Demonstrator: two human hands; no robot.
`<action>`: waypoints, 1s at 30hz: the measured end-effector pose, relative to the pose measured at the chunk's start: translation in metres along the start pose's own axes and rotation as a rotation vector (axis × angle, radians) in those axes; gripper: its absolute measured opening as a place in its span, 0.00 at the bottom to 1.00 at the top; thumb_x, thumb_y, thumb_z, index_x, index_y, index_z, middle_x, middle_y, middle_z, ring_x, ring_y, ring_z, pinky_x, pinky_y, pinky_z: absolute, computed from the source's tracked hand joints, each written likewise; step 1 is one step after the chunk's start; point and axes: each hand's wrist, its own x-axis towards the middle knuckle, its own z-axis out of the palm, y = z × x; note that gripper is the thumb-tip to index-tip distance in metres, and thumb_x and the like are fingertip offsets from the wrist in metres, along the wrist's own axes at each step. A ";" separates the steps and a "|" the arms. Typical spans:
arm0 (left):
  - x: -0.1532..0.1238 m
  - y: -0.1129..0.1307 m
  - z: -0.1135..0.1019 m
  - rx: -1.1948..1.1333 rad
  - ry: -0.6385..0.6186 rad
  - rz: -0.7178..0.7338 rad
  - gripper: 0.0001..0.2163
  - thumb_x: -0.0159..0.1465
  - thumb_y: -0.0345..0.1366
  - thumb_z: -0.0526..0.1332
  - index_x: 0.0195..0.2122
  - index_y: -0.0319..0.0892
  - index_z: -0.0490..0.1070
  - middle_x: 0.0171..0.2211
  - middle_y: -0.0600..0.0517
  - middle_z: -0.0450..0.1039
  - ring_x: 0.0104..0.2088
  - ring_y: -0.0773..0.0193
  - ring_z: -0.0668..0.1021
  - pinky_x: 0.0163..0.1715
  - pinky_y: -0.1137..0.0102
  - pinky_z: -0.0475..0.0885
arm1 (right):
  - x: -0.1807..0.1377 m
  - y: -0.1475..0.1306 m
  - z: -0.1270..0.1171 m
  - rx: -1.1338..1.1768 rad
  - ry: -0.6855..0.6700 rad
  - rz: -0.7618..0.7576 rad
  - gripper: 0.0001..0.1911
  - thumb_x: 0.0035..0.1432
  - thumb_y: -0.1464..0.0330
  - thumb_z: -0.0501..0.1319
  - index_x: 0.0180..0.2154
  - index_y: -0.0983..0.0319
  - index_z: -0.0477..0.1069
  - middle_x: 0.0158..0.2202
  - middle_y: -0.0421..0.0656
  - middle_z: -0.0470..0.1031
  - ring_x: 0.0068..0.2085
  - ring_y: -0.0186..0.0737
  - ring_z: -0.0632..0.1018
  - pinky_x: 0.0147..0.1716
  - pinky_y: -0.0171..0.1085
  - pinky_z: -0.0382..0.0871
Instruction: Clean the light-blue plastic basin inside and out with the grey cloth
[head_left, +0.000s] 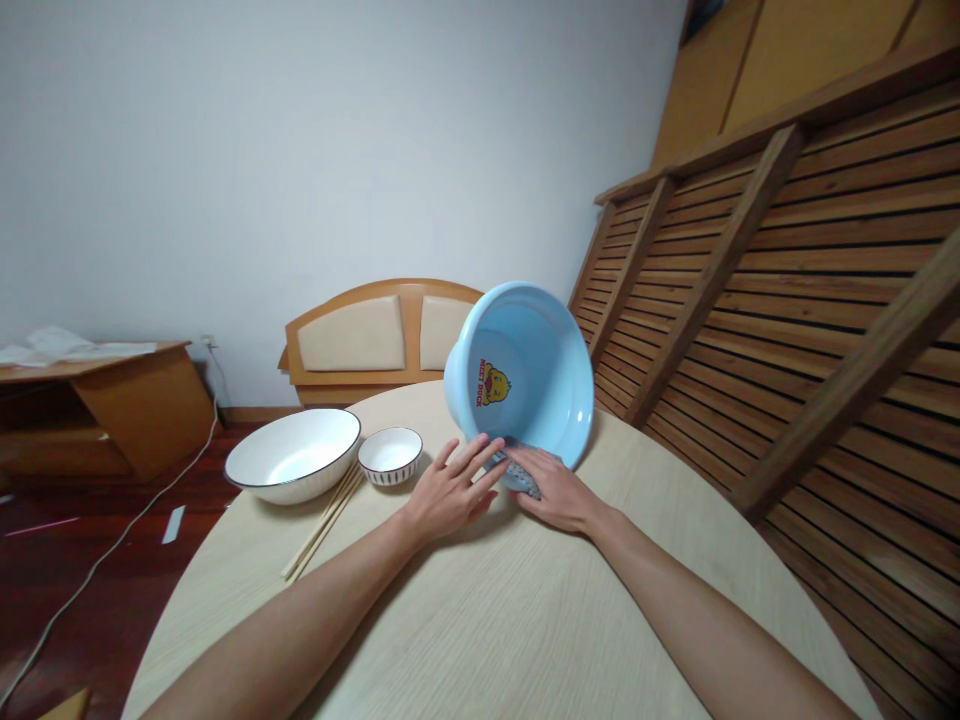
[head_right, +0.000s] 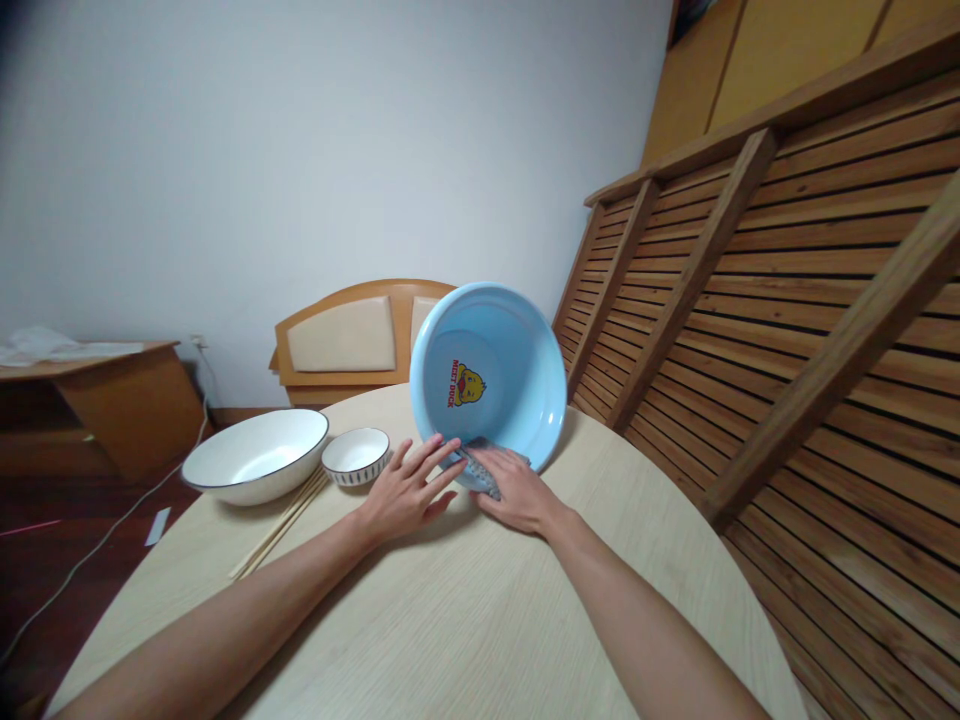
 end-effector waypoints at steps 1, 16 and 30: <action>0.001 0.000 0.000 0.003 0.008 0.004 0.22 0.69 0.43 0.63 0.63 0.46 0.69 0.66 0.47 0.67 0.71 0.56 0.59 0.73 0.56 0.37 | 0.000 0.000 0.001 0.005 0.002 -0.003 0.35 0.63 0.62 0.61 0.69 0.61 0.60 0.67 0.52 0.66 0.67 0.54 0.67 0.67 0.57 0.58; -0.003 -0.005 -0.001 0.015 0.036 0.054 0.11 0.67 0.45 0.67 0.45 0.45 0.75 0.44 0.50 0.80 0.54 0.57 0.76 0.62 0.62 0.62 | -0.002 -0.008 -0.004 0.057 -0.090 -0.025 0.29 0.75 0.54 0.44 0.70 0.57 0.58 0.70 0.46 0.63 0.70 0.48 0.62 0.69 0.54 0.54; -0.001 -0.011 -0.002 -0.038 -0.062 0.028 0.08 0.71 0.42 0.62 0.46 0.45 0.73 0.41 0.51 0.77 0.47 0.59 0.76 0.64 0.59 0.61 | -0.001 -0.006 0.011 -0.118 -0.031 0.086 0.29 0.76 0.58 0.39 0.68 0.58 0.63 0.68 0.45 0.67 0.68 0.49 0.65 0.68 0.55 0.57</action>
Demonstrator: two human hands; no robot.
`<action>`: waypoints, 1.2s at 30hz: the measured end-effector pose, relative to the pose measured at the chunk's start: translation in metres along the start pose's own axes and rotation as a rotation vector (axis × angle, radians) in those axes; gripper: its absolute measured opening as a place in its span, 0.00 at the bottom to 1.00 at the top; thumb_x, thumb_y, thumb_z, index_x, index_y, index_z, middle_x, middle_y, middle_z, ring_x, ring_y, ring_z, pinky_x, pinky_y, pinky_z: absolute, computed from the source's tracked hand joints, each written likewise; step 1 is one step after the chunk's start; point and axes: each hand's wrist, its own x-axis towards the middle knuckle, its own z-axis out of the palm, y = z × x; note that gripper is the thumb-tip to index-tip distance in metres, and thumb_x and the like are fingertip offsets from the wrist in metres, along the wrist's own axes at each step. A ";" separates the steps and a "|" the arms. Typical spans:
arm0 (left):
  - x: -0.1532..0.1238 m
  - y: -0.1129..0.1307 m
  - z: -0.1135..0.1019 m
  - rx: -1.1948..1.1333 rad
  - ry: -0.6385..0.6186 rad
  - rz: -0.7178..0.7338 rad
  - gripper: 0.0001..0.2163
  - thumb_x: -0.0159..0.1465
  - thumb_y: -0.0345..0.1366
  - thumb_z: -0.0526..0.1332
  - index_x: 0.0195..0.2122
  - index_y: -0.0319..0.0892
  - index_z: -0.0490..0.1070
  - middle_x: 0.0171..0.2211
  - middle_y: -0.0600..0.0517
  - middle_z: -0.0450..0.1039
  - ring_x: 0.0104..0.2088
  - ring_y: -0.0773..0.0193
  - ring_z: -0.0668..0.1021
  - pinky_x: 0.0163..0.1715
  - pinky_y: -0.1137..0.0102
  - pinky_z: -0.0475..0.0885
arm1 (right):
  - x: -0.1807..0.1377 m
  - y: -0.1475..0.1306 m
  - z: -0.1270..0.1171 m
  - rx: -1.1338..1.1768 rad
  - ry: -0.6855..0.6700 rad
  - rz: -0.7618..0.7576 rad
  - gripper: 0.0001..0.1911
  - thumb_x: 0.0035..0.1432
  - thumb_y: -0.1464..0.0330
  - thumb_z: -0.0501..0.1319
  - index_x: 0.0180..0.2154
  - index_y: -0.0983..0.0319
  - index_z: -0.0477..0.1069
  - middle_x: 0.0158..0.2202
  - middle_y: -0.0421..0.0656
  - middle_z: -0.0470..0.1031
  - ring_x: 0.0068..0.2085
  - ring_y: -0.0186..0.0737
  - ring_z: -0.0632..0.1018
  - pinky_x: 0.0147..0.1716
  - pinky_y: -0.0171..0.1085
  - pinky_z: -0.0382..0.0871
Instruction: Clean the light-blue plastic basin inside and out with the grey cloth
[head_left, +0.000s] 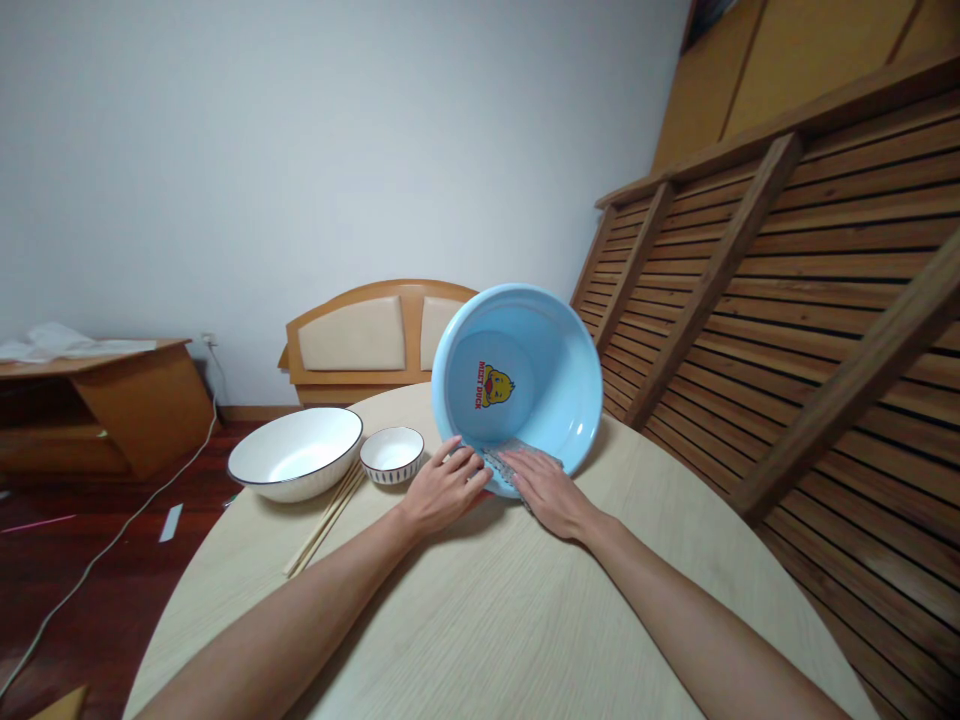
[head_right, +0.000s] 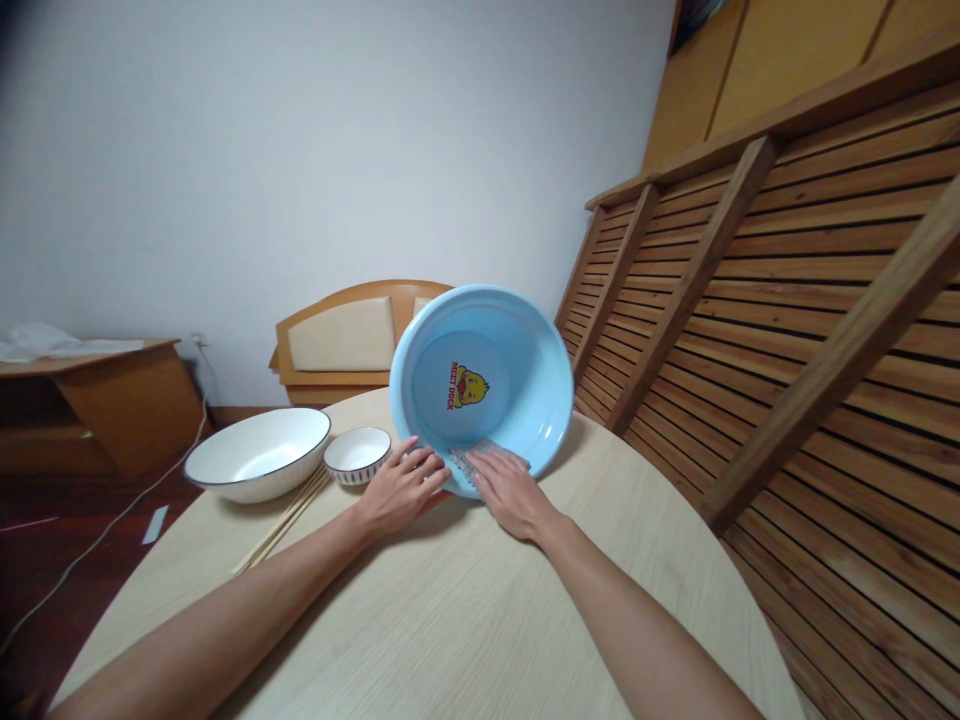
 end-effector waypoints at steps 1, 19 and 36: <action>-0.001 0.000 0.000 -0.004 0.001 0.005 0.08 0.72 0.42 0.61 0.47 0.45 0.73 0.41 0.51 0.77 0.47 0.59 0.76 0.64 0.58 0.61 | 0.001 -0.003 -0.001 0.026 -0.006 -0.035 0.29 0.76 0.59 0.38 0.69 0.59 0.62 0.68 0.45 0.66 0.68 0.47 0.65 0.68 0.54 0.57; 0.004 0.005 -0.004 -0.076 -0.019 0.046 0.08 0.68 0.42 0.62 0.40 0.43 0.74 0.35 0.50 0.76 0.40 0.58 0.75 0.46 0.61 0.64 | 0.008 0.001 0.005 -0.014 -0.085 0.073 0.29 0.76 0.58 0.38 0.69 0.56 0.61 0.69 0.44 0.65 0.69 0.50 0.63 0.68 0.57 0.55; 0.008 0.007 -0.006 -0.099 0.041 -0.067 0.16 0.68 0.50 0.63 0.31 0.43 0.72 0.31 0.50 0.73 0.36 0.59 0.73 0.48 0.60 0.65 | 0.011 -0.009 0.004 -0.061 -0.078 0.137 0.30 0.76 0.53 0.39 0.68 0.56 0.63 0.68 0.47 0.66 0.68 0.53 0.65 0.67 0.59 0.55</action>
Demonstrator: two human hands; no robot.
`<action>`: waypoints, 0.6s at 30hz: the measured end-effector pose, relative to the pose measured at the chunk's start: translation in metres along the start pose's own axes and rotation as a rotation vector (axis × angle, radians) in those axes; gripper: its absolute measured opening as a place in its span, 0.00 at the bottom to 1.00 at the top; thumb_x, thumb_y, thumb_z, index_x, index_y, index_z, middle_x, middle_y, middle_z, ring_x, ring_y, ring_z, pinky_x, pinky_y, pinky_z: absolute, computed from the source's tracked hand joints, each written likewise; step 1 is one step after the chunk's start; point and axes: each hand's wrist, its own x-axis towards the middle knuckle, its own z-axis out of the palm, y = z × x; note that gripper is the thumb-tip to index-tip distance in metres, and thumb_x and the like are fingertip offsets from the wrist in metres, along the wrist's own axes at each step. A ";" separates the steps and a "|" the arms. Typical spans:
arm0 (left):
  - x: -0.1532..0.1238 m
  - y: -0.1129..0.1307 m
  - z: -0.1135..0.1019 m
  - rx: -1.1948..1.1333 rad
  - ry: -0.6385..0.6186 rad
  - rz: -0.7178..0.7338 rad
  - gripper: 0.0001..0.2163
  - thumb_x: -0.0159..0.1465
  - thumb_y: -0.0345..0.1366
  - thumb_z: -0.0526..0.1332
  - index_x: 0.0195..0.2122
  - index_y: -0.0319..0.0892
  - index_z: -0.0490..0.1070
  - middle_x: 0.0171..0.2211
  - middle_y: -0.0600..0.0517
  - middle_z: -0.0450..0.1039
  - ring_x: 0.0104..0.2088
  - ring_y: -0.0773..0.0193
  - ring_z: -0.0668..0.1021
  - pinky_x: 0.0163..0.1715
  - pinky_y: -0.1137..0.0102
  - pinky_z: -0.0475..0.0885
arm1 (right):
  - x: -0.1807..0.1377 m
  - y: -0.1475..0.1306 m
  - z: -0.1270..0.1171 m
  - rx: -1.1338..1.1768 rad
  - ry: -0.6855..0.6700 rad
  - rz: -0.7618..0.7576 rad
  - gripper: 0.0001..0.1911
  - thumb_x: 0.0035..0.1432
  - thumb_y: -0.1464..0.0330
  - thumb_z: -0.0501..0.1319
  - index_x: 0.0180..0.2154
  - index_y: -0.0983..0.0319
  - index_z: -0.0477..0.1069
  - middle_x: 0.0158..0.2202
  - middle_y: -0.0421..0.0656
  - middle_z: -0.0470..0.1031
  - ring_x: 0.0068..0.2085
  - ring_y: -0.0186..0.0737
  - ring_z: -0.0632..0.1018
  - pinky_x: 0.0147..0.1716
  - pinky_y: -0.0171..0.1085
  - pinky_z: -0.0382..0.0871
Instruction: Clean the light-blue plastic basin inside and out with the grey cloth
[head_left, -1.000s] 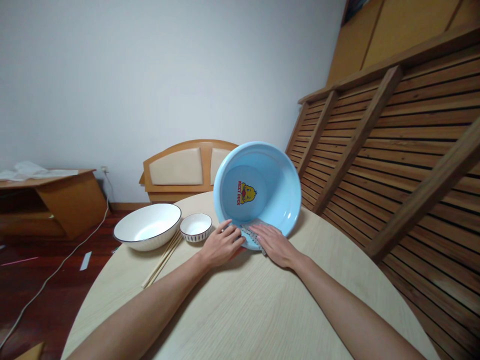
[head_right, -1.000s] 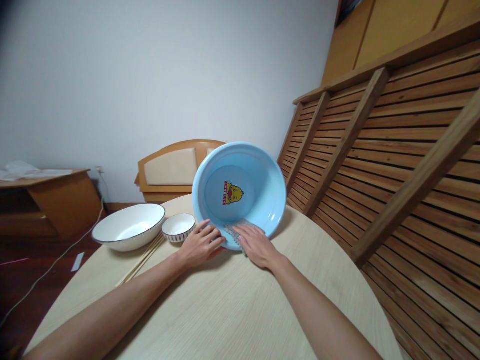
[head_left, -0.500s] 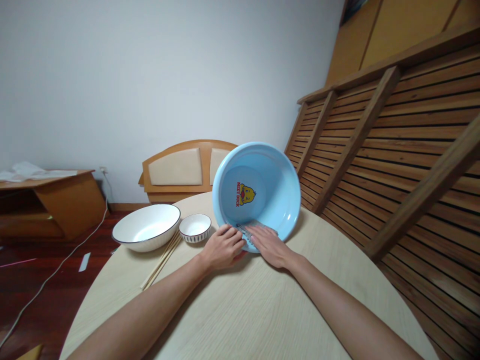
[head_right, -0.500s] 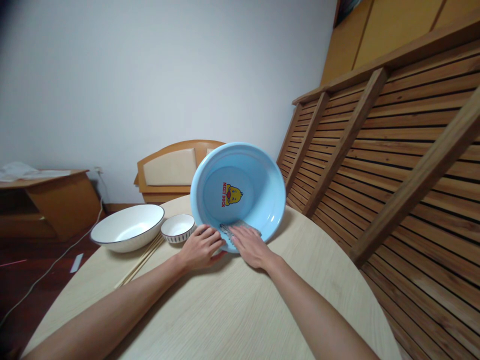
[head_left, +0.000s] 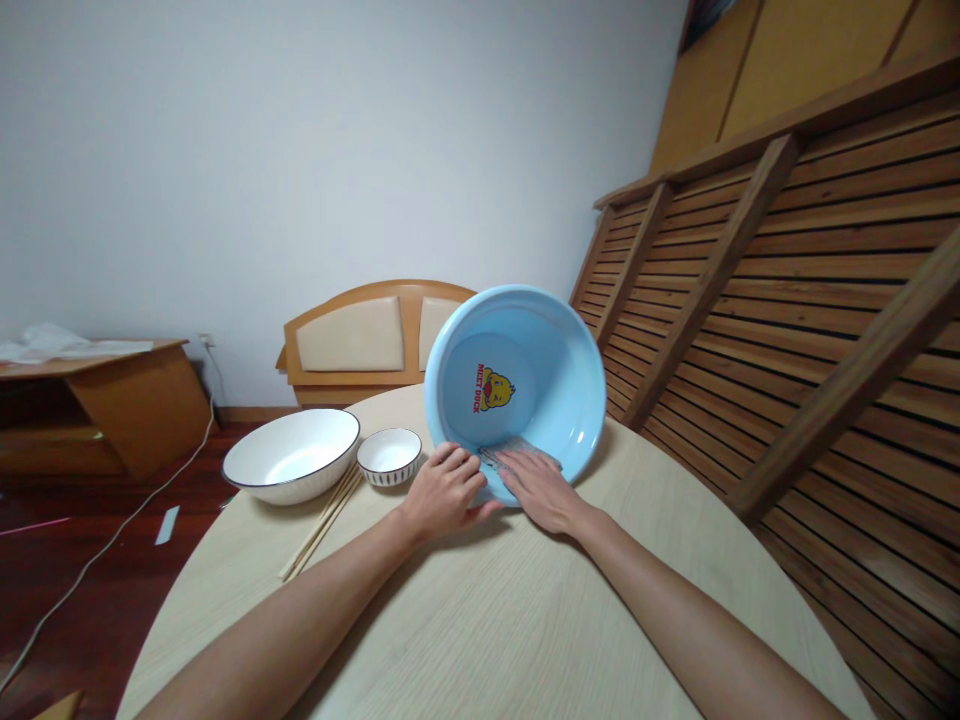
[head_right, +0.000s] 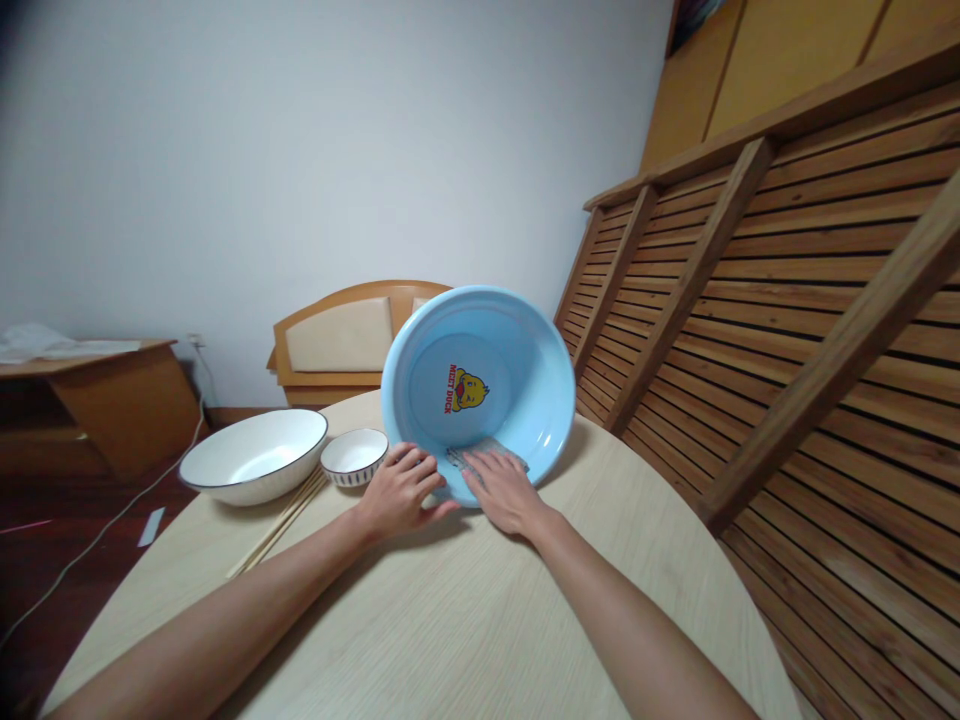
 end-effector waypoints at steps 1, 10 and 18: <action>0.000 0.000 0.000 0.005 0.007 -0.006 0.15 0.68 0.48 0.62 0.30 0.43 0.71 0.30 0.51 0.73 0.36 0.59 0.73 0.47 0.61 0.64 | 0.001 -0.004 0.000 0.031 -0.006 -0.041 0.30 0.76 0.54 0.38 0.69 0.56 0.62 0.68 0.46 0.66 0.68 0.51 0.65 0.67 0.57 0.56; 0.000 -0.003 -0.001 0.056 0.036 -0.025 0.11 0.68 0.38 0.61 0.27 0.44 0.70 0.27 0.52 0.71 0.34 0.60 0.72 0.47 0.62 0.65 | 0.004 0.018 0.001 -0.089 0.020 0.044 0.31 0.75 0.52 0.40 0.66 0.56 0.67 0.66 0.49 0.69 0.68 0.56 0.65 0.66 0.61 0.55; -0.001 -0.003 -0.001 0.052 0.056 -0.006 0.10 0.68 0.37 0.61 0.28 0.45 0.71 0.27 0.53 0.72 0.35 0.61 0.72 0.47 0.62 0.64 | 0.013 0.000 0.005 0.041 0.026 -0.100 0.29 0.76 0.56 0.38 0.67 0.56 0.66 0.65 0.48 0.70 0.65 0.51 0.70 0.65 0.56 0.61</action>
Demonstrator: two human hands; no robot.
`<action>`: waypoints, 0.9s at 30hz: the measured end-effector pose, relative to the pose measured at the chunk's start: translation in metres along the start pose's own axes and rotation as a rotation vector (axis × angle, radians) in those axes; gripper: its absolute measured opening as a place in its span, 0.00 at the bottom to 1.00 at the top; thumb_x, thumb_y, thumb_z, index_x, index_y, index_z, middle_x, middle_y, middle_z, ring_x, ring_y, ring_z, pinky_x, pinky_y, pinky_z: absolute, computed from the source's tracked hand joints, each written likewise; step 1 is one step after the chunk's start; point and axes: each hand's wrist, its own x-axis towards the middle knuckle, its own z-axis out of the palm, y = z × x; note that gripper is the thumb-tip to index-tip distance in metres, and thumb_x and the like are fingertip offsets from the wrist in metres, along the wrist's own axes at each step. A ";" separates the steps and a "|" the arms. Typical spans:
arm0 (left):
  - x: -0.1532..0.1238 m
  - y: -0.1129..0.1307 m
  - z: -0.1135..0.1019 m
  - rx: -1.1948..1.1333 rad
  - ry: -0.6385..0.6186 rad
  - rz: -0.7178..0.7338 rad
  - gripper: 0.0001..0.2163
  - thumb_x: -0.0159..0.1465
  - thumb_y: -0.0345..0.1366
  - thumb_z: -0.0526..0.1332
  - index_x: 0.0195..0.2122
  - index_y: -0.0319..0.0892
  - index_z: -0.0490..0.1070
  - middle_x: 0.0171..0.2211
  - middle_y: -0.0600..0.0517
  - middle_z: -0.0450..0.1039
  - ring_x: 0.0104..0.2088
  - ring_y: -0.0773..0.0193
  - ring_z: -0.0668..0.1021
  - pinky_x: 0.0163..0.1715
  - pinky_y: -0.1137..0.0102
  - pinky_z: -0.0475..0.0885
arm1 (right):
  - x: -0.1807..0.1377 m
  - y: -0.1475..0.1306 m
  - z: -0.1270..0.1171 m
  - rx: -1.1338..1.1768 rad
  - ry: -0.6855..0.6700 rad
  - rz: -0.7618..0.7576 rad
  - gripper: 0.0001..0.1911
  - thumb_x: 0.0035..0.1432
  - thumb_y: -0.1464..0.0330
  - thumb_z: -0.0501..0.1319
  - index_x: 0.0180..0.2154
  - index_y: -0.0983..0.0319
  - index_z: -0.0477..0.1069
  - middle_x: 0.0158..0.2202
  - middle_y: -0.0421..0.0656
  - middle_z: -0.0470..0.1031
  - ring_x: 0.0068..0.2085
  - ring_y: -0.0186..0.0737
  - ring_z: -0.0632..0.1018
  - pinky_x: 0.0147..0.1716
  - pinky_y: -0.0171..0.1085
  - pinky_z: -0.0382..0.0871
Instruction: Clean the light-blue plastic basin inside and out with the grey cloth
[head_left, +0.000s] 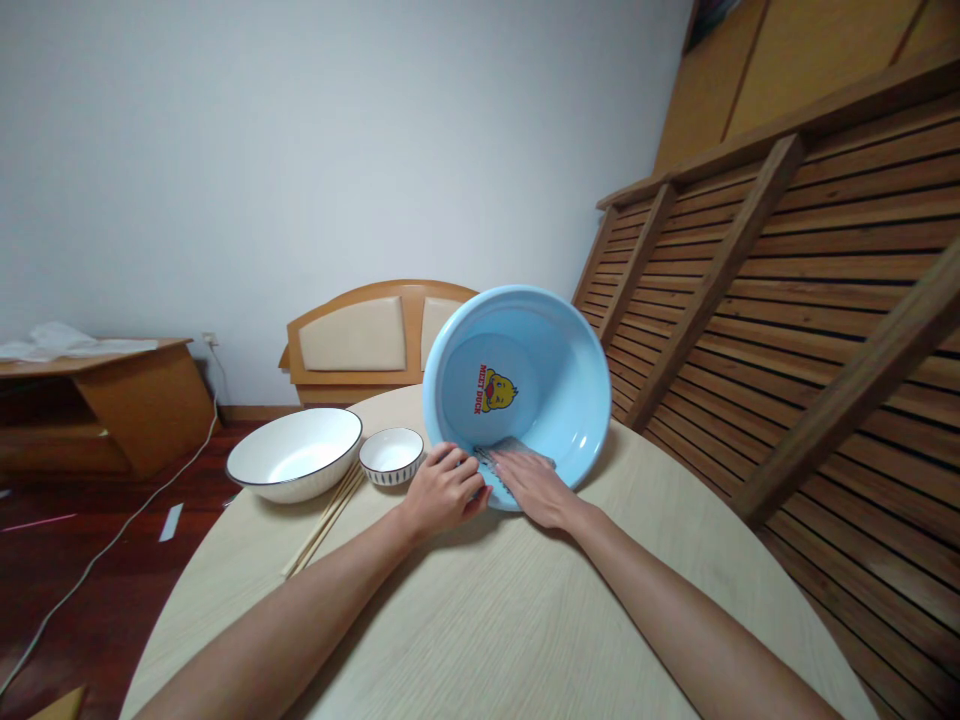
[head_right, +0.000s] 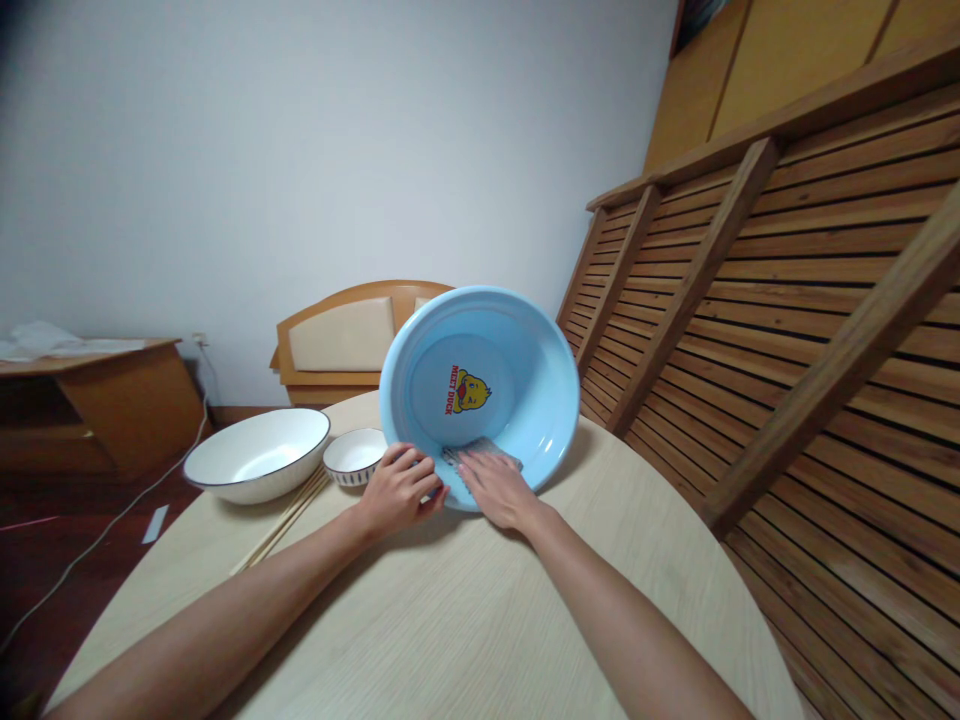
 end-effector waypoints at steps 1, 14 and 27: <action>-0.001 0.000 0.000 0.000 -0.009 0.001 0.10 0.67 0.37 0.61 0.28 0.45 0.71 0.28 0.53 0.72 0.35 0.61 0.72 0.48 0.62 0.64 | 0.003 -0.003 0.001 0.047 0.005 -0.045 0.29 0.76 0.57 0.38 0.67 0.56 0.65 0.66 0.48 0.69 0.65 0.50 0.69 0.65 0.55 0.62; 0.002 0.004 0.000 0.014 0.042 0.009 0.12 0.67 0.37 0.60 0.25 0.45 0.69 0.25 0.53 0.70 0.32 0.61 0.70 0.43 0.63 0.64 | 0.006 0.019 -0.007 -0.198 -0.038 0.135 0.30 0.75 0.53 0.41 0.63 0.59 0.71 0.64 0.51 0.72 0.66 0.59 0.68 0.64 0.62 0.57; 0.000 0.004 0.002 0.004 0.034 0.002 0.12 0.67 0.36 0.60 0.25 0.44 0.69 0.25 0.53 0.70 0.32 0.61 0.71 0.43 0.63 0.64 | 0.008 0.015 0.003 -0.115 -0.037 -0.008 0.28 0.76 0.57 0.40 0.66 0.54 0.67 0.63 0.47 0.72 0.65 0.53 0.69 0.64 0.58 0.60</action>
